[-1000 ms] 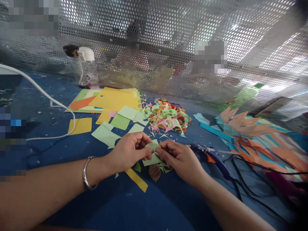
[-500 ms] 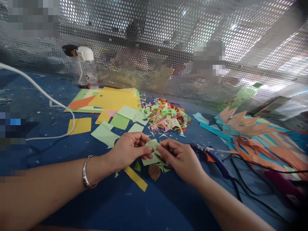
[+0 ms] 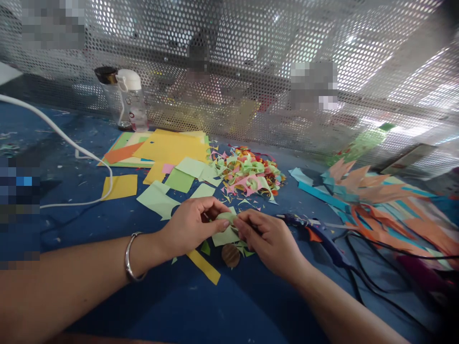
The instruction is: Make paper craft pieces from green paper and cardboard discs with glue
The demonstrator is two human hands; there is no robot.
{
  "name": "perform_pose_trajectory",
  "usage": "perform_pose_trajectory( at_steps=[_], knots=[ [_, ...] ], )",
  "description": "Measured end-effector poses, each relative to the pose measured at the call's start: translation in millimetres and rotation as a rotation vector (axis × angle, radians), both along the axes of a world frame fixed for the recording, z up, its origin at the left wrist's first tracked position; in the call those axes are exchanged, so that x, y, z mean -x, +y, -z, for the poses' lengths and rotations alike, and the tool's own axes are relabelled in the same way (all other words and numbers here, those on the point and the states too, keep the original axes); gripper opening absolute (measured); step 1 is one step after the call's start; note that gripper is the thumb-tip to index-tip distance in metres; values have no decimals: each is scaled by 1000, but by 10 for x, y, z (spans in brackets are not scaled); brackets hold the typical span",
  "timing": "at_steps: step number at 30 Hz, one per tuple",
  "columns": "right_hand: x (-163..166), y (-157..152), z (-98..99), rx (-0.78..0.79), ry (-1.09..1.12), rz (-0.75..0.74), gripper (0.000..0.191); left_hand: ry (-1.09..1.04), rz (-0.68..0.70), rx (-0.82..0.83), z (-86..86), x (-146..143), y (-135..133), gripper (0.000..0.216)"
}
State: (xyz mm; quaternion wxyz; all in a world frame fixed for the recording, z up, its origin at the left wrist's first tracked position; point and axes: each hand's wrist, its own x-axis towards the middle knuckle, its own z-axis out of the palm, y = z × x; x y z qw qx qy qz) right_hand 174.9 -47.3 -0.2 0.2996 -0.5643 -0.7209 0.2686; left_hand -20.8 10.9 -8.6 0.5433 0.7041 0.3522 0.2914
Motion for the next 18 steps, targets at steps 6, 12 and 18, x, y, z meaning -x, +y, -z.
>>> perform_pose_trajectory(
  at_steps=[6,12,18],
  knots=[
    [6,2,2,0,19,23,31,-5,0,51,-11,-1,5,29],
    [2,-7,11,-18,19,27,31,-14,2,47,-38,2,-5,26],
    [16,-18,-8,-20,28,15,32,10,15,66,-55,9,-12,27]
  ],
)
